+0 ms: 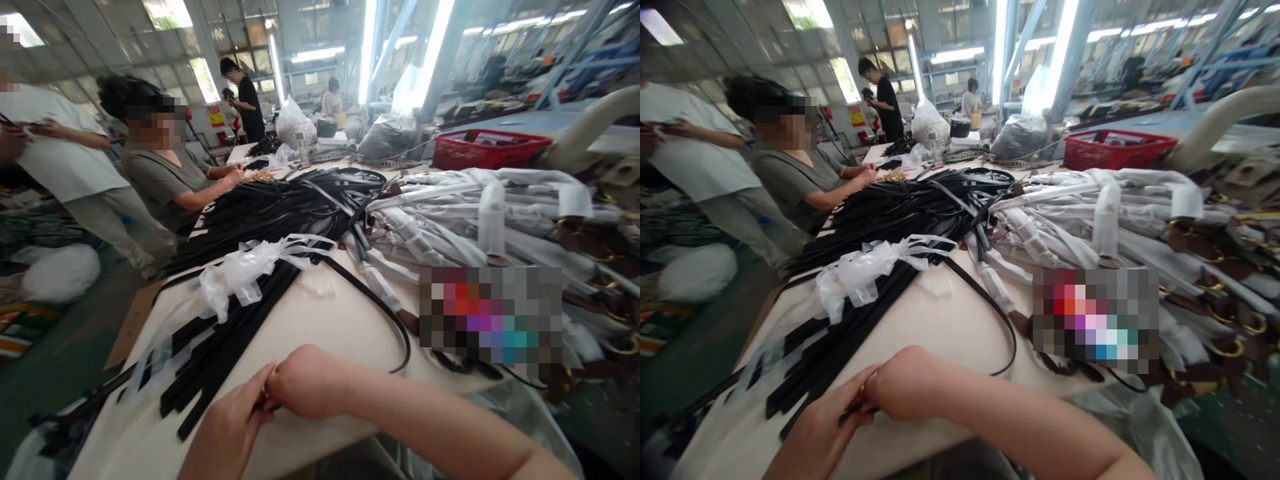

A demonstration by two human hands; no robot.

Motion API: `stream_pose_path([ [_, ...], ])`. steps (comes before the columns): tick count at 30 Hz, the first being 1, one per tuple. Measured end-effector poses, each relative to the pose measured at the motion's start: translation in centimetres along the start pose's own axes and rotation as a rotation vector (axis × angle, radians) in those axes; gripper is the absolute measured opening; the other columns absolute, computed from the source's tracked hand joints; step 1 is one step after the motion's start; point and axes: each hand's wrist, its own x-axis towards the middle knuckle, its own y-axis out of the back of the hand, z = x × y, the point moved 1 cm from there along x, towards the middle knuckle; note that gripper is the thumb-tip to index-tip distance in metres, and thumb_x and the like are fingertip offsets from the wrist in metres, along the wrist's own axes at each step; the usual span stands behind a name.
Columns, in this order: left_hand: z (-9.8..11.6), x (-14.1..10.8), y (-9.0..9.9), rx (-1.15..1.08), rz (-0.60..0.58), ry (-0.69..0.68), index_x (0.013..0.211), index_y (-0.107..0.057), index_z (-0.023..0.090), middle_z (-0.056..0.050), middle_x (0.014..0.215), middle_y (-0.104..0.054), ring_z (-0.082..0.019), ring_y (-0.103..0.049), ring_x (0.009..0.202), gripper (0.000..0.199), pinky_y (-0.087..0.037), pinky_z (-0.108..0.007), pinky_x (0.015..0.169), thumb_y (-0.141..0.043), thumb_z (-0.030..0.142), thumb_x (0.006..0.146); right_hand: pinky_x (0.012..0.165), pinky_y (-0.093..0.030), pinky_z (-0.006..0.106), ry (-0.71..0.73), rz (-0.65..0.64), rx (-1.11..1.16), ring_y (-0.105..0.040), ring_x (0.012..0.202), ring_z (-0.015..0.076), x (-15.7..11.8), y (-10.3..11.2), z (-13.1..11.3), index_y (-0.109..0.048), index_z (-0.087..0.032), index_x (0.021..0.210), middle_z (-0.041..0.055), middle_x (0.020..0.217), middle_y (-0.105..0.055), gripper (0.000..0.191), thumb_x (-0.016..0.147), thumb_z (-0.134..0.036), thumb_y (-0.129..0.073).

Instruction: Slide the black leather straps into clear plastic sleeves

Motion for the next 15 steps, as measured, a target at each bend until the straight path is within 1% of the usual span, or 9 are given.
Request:
stream_pose_path([
  [2, -1.1, -0.3, 0.5, 0.040, 0.036, 0.064, 0.127, -0.055, 0.029, 0.004, 0.082, -0.073, -0.015, -0.069, 0.075, 0.049, -0.053, -0.018, 0.070, -0.053, 0.020, 0.078, 0.049, -0.041, 0.027, -0.058, -0.062, -0.011, -0.069, 0.072, 0.0236, -0.3, 0.4, 0.4, -0.067, -0.017, 0.090, 0.0064, 0.079, -0.072, 0.029, 0.093, -0.037, -0.047],
  [3, -1.6, -0.4, 0.8, 0.057, 0.046, 0.100, 0.127, -0.054, 0.029, 0.005, 0.079, -0.072, -0.015, -0.069, 0.072, 0.050, -0.053, -0.018, 0.068, -0.055, 0.023, 0.078, 0.048, -0.041, 0.027, -0.079, -0.093, -0.014, -0.069, 0.071, 0.0238, -0.4, 0.6, 0.6, -0.067, -0.017, 0.089, 0.0057, 0.077, -0.072, 0.026, 0.091, -0.037, -0.050],
  [4, -2.1, -0.5, 1.2, 0.069, 0.056, 0.129, 0.127, -0.054, 0.028, 0.005, 0.077, -0.072, -0.015, -0.069, 0.070, 0.050, -0.053, -0.019, 0.067, -0.056, 0.024, 0.077, 0.048, -0.041, 0.027, -0.086, -0.110, -0.017, -0.069, 0.070, 0.0238, -0.6, 0.9, 0.8, -0.067, -0.018, 0.089, 0.0048, 0.075, -0.072, 0.021, 0.089, -0.034, -0.054],
  [6, -2.3, -0.4, 1.5, 0.073, 0.057, 0.143, 0.127, -0.054, 0.027, 0.006, 0.076, -0.071, -0.015, -0.068, 0.071, 0.052, -0.053, -0.020, 0.069, -0.058, 0.024, 0.076, 0.048, -0.041, 0.026, -0.065, -0.077, -0.037, -0.069, 0.069, 0.0230, -0.7, 1.3, 0.9, -0.067, -0.018, 0.089, 0.0039, 0.075, -0.072, 0.011, 0.085, -0.022, -0.056],
  [8, -1.5, 0.0, 1.1, 0.063, 0.054, 0.116, 0.133, -0.048, 0.026, 0.005, 0.077, -0.070, -0.015, -0.067, 0.072, 0.056, -0.052, -0.021, 0.072, -0.056, 0.021, 0.077, 0.050, -0.042, 0.027, -0.044, -0.001, -0.065, -0.069, 0.068, 0.0231, -0.7, 1.2, 0.7, -0.065, -0.017, 0.087, 0.0054, 0.076, -0.072, 0.013, 0.084, -0.015, -0.053],
  [10, 0.0, 0.5, 0.3, 0.047, 0.038, 0.073, 0.138, -0.041, 0.026, 0.003, 0.080, -0.069, -0.015, -0.066, 0.074, 0.061, -0.051, -0.023, 0.074, -0.052, 0.015, 0.079, 0.051, -0.042, 0.028, -0.023, 0.050, -0.083, -0.069, 0.068, 0.0236, -0.6, 0.8, 0.5, -0.064, -0.015, 0.087, 0.0076, 0.078, -0.071, 0.014, 0.085, -0.013, -0.050],
  [12, 1.3, 1.0, -0.4, 0.036, -0.009, 0.047, 0.141, -0.036, 0.027, 0.002, 0.085, -0.069, -0.015, -0.065, 0.078, 0.065, -0.051, -0.024, 0.076, -0.049, 0.010, 0.080, 0.052, -0.041, 0.029, -0.001, 0.026, -0.084, -0.069, 0.069, 0.0239, -0.5, 0.2, 0.5, -0.063, -0.014, 0.088, 0.0082, 0.077, -0.071, 0.014, 0.085, -0.014, -0.050],
  [13, 1.7, 1.0, -0.4, 0.042, -0.025, 0.047, 0.142, -0.034, 0.027, 0.000, 0.090, -0.069, -0.016, -0.065, 0.083, 0.067, -0.050, -0.025, 0.079, -0.050, 0.009, 0.079, 0.053, -0.041, 0.029, 0.003, 0.005, -0.088, -0.069, 0.069, 0.0239, -0.5, 0.0, 0.5, -0.063, -0.014, 0.088, 0.0081, 0.077, -0.070, 0.013, 0.084, -0.014, -0.050],
  [15, 2.1, 0.9, 0.0, 0.094, -0.012, 0.085, 0.141, -0.035, 0.025, -0.004, 0.109, -0.066, -0.019, -0.062, 0.100, 0.069, -0.048, -0.031, 0.089, -0.056, 0.010, 0.077, 0.054, -0.039, 0.028, -0.010, -0.020, -0.101, -0.068, 0.069, 0.0232, -0.5, -0.2, 0.6, -0.063, -0.015, 0.089, 0.0073, 0.076, -0.070, 0.013, 0.084, -0.013, -0.051],
])
